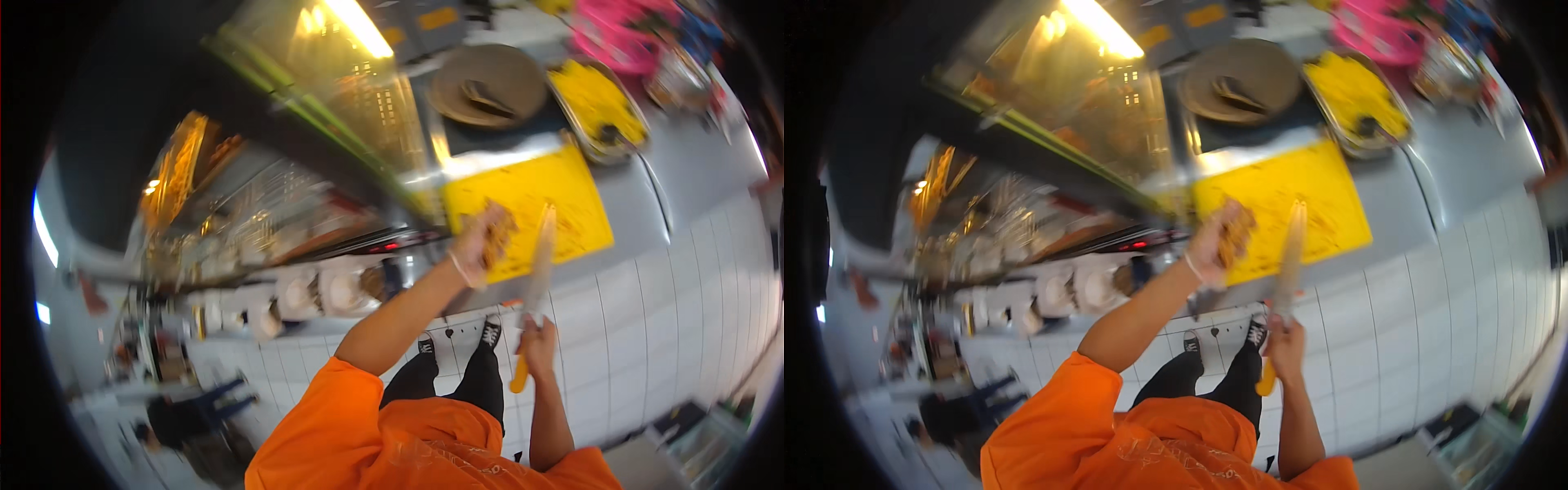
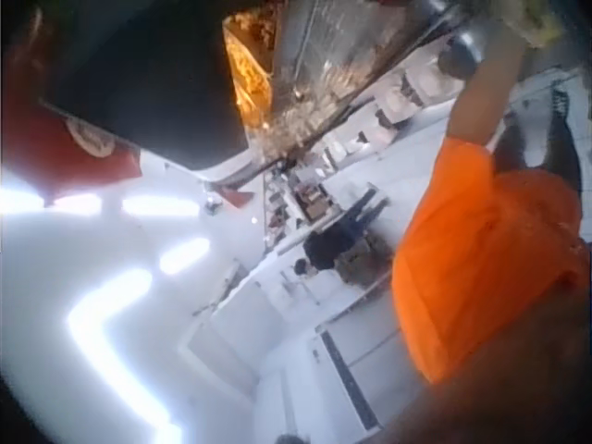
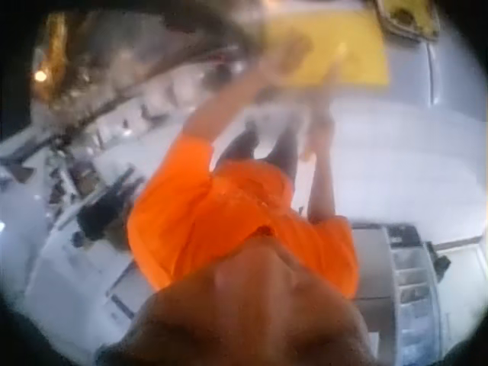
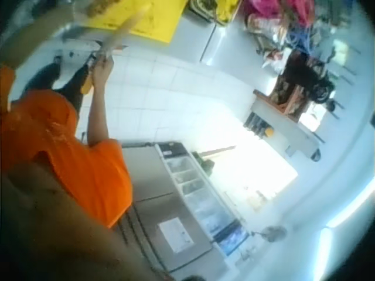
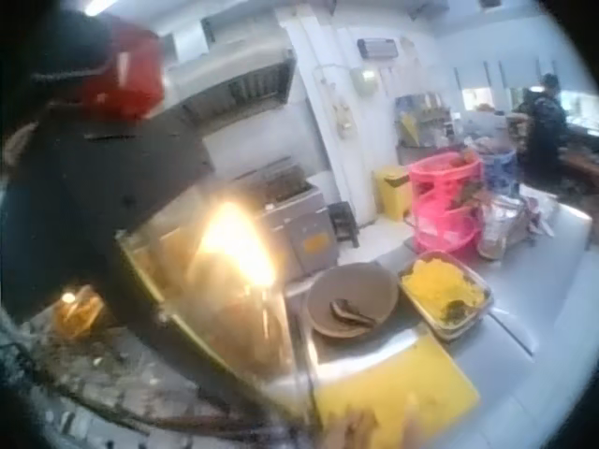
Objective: The person places portions of rice and meat into containers, cuts a fried food item into strips using a knife on a yellow cutting board, and arranges the items into several takeaway boxes before disposing of a used plastic glove in a trash bin.
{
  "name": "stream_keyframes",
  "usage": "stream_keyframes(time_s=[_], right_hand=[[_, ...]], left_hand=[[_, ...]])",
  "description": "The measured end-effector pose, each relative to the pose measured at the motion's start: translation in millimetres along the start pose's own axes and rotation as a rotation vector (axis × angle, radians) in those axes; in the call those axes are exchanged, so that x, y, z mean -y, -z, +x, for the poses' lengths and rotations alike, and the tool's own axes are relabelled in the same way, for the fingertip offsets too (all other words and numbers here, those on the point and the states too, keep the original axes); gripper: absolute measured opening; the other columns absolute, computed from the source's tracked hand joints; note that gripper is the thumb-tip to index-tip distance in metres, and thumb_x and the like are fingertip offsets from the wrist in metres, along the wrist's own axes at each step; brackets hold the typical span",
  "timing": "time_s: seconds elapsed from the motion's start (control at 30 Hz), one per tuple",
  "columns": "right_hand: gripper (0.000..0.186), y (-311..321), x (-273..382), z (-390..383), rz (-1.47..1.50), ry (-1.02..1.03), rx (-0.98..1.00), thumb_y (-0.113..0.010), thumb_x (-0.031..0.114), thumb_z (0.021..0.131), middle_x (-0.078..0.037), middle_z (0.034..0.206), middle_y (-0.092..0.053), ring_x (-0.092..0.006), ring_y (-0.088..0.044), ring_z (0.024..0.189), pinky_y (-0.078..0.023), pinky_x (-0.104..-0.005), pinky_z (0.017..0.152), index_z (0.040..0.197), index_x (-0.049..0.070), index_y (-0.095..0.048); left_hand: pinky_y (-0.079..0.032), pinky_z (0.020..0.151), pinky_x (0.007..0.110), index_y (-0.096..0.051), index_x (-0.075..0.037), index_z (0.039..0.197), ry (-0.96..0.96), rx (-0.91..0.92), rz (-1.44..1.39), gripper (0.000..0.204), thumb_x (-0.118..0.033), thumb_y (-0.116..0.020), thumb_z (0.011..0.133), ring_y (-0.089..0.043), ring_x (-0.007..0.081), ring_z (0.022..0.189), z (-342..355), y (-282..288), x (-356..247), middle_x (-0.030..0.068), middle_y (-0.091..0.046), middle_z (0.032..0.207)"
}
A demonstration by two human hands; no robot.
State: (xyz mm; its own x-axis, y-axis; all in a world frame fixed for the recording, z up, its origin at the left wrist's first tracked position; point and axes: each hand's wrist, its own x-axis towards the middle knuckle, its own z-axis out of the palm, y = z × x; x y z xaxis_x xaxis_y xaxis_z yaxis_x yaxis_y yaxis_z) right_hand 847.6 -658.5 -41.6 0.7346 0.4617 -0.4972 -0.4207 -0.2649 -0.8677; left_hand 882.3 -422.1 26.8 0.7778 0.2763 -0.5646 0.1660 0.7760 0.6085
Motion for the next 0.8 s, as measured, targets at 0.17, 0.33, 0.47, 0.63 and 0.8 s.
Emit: stream_keyframes(time_s=[0.17, 0.33, 0.47, 0.63, 0.8], right_hand=[[0.022, 33.8, 24.4, 39.6, -0.872, 0.480, -0.279, -0.052, 0.020, 0.095, -0.018, 0.069, -0.062, -0.0359, -0.060, 0.060, -0.050, -0.0442, 0.056, 0.094, 0.000, -0.059], [0.038, 25.3, 50.2, 95.1, -1.257, 0.453, -0.491, -0.056, 0.029, 0.092, -0.022, 0.102, -0.066, -0.0412, -0.064, 0.090, -0.050, -0.0520, 0.072, 0.117, 0.001, -0.050], [0.039, 40.3, 49.0, 149.4, -1.340, 0.644, -0.419, -0.057, 0.027, 0.092, -0.022, 0.104, -0.064, -0.0399, -0.062, 0.094, -0.049, -0.0506, 0.075, 0.119, 0.001, -0.049], [0.035, 12.5, 62.1, 133.0, -1.598, 0.585, -0.631, -0.058, 0.026, 0.091, -0.020, 0.104, -0.056, -0.0420, -0.059, 0.095, -0.049, -0.0493, 0.076, 0.118, 0.005, -0.050], [0.027, -16.1, 48.7, 76.5, -1.486, 0.616, -0.607, -0.059, 0.021, 0.090, -0.021, 0.100, -0.055, -0.0405, -0.055, 0.093, -0.046, -0.0463, 0.080, 0.106, 0.000, -0.054]], left_hand=[[-0.045, 0.049, 0.021, -0.059, -0.012, 0.097, 0.084, 0.052, -0.169, 0.029, -0.040, -0.060, 0.092, -0.054, 0.0073, 0.060, -149.7, 92.1, 8.2, 0.0019, -0.064, 0.086], [-0.042, 0.043, 0.019, -0.059, -0.014, 0.101, -0.299, -0.488, -0.162, 0.028, -0.041, -0.056, 0.095, -0.053, 0.0062, 0.059, -312.6, 243.7, 1.1, -0.0002, -0.062, 0.085], [-0.035, 0.036, 0.022, -0.060, -0.013, 0.096, -0.519, -1.052, -0.088, 0.027, -0.039, -0.053, 0.095, -0.048, 0.0062, 0.052, -413.6, 389.1, -47.0, 0.0000, -0.061, 0.076], [-0.040, 0.041, 0.035, -0.053, -0.009, 0.071, -0.808, -1.166, -0.328, 0.026, -0.028, -0.057, 0.088, -0.049, 0.0198, 0.043, -483.2, 593.6, -152.9, 0.0046, -0.051, 0.055], [-0.054, 0.073, 0.038, -0.065, -0.010, 0.093, -0.510, -1.876, 0.869, 0.024, -0.032, -0.061, 0.085, -0.067, 0.0286, 0.081, -435.1, 731.4, -213.5, 0.0136, -0.066, 0.088]])
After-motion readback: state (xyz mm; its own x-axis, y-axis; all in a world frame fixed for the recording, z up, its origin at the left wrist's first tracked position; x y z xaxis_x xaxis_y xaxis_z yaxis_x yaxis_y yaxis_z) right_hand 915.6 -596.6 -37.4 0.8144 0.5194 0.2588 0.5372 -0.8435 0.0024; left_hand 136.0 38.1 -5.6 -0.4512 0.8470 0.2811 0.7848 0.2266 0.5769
